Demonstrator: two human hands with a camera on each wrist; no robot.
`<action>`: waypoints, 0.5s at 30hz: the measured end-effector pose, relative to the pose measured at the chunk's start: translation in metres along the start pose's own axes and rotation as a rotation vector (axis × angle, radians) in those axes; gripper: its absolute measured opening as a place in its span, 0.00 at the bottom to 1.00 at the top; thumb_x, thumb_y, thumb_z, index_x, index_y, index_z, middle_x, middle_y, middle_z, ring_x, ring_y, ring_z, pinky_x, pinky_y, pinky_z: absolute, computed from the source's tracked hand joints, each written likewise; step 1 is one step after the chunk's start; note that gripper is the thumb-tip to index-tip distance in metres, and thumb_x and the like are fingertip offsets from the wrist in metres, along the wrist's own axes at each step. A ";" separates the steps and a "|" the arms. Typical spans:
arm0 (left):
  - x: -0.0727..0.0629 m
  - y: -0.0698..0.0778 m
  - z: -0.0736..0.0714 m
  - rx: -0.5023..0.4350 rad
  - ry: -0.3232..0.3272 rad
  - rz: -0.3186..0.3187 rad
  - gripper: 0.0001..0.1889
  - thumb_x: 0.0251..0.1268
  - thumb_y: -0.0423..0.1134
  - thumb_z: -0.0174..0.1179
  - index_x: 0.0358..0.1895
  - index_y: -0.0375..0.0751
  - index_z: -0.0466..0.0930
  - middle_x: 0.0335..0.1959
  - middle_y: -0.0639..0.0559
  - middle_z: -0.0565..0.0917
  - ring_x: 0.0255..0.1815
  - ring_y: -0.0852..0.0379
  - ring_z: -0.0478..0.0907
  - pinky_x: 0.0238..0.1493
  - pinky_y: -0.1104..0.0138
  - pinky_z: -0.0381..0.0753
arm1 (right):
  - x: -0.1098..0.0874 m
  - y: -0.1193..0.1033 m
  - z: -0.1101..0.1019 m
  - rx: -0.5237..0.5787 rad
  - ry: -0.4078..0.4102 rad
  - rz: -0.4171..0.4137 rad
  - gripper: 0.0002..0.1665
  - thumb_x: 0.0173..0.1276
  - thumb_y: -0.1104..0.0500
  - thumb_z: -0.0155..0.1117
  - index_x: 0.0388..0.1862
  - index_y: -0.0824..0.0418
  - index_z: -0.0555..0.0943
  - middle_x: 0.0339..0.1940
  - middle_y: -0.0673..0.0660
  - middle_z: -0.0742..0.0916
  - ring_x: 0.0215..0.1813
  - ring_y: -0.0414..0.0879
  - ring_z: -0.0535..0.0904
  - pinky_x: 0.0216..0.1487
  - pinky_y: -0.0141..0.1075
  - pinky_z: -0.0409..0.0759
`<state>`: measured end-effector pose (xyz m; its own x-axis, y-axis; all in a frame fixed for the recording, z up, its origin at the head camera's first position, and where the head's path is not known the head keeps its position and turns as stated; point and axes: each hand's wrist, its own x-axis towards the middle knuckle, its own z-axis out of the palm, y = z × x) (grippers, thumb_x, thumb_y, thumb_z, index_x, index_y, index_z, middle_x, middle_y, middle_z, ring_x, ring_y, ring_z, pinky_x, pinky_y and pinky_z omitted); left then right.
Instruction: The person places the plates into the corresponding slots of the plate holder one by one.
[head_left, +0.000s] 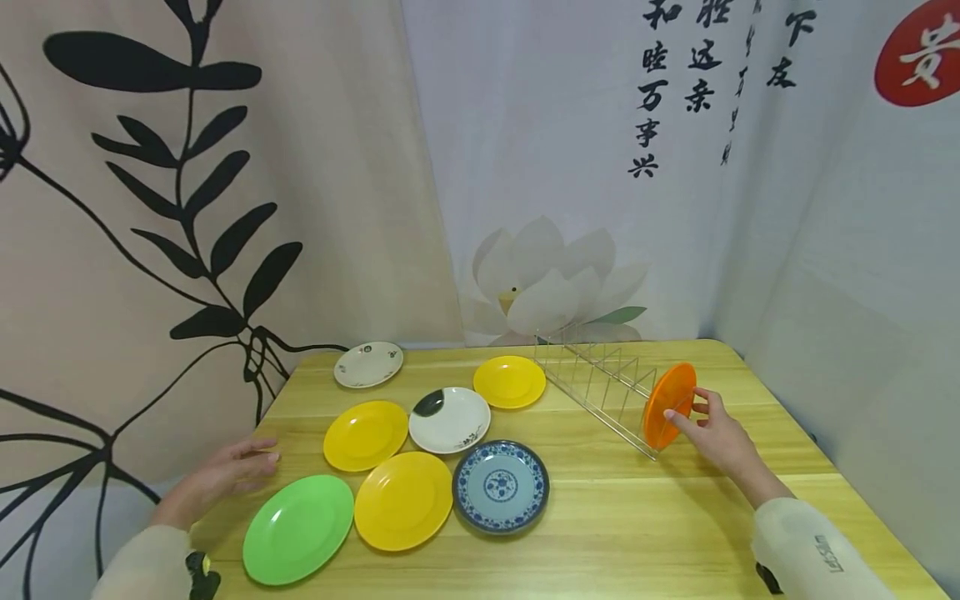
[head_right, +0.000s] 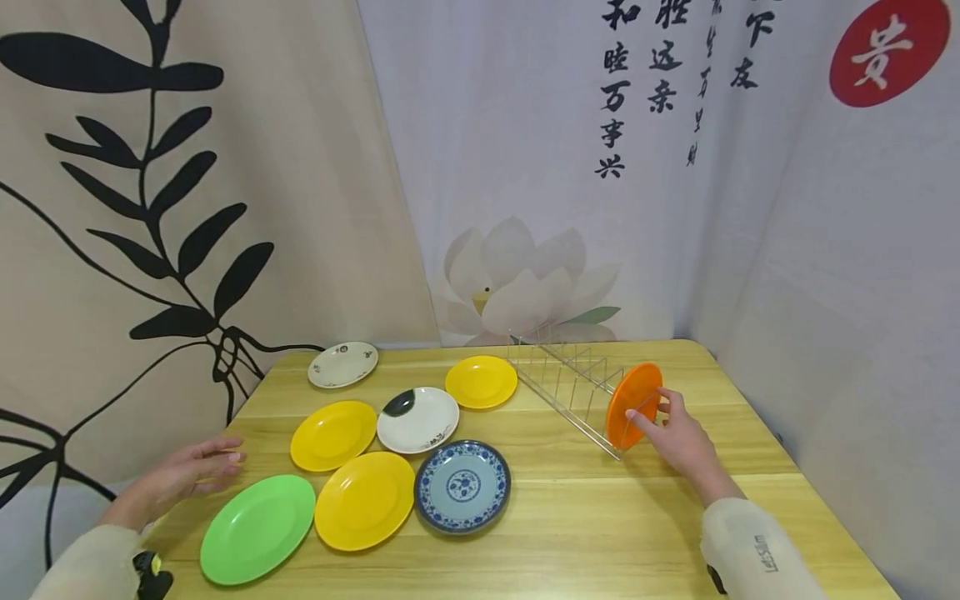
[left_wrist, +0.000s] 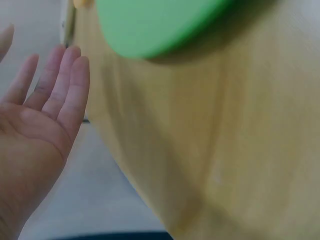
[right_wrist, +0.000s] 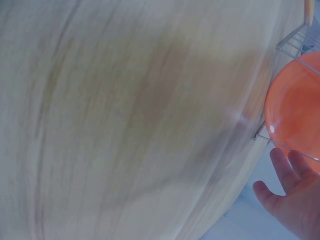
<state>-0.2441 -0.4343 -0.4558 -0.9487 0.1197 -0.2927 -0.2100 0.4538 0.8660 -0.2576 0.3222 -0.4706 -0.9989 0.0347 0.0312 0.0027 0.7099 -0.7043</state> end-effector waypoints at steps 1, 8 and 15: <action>-0.002 -0.003 -0.002 -0.003 -0.006 -0.012 0.40 0.74 0.46 0.57 0.75 0.22 0.48 0.70 0.23 0.61 0.64 0.35 0.71 0.59 0.50 0.78 | 0.000 0.000 0.000 0.000 -0.001 0.000 0.58 0.71 0.30 0.52 0.78 0.69 0.44 0.70 0.78 0.66 0.63 0.73 0.68 0.52 0.64 0.75; -0.009 -0.021 -0.012 -0.014 -0.130 -0.057 0.37 0.75 0.43 0.56 0.73 0.21 0.49 0.64 0.28 0.72 0.59 0.41 0.77 0.56 0.50 0.80 | -0.002 -0.001 -0.002 0.004 -0.007 0.003 0.58 0.71 0.30 0.51 0.78 0.69 0.43 0.70 0.78 0.65 0.63 0.74 0.68 0.53 0.65 0.74; -0.012 -0.033 -0.015 -0.088 -0.245 -0.052 0.33 0.75 0.37 0.55 0.72 0.20 0.51 0.64 0.31 0.73 0.57 0.52 0.78 0.57 0.51 0.79 | -0.001 -0.001 0.000 0.005 -0.011 0.009 0.58 0.71 0.30 0.51 0.78 0.68 0.42 0.71 0.78 0.64 0.64 0.73 0.67 0.53 0.65 0.74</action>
<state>-0.2292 -0.4637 -0.4743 -0.8531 0.3132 -0.4174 -0.2864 0.3876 0.8762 -0.2568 0.3217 -0.4699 -0.9993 0.0336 0.0173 0.0115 0.7062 -0.7080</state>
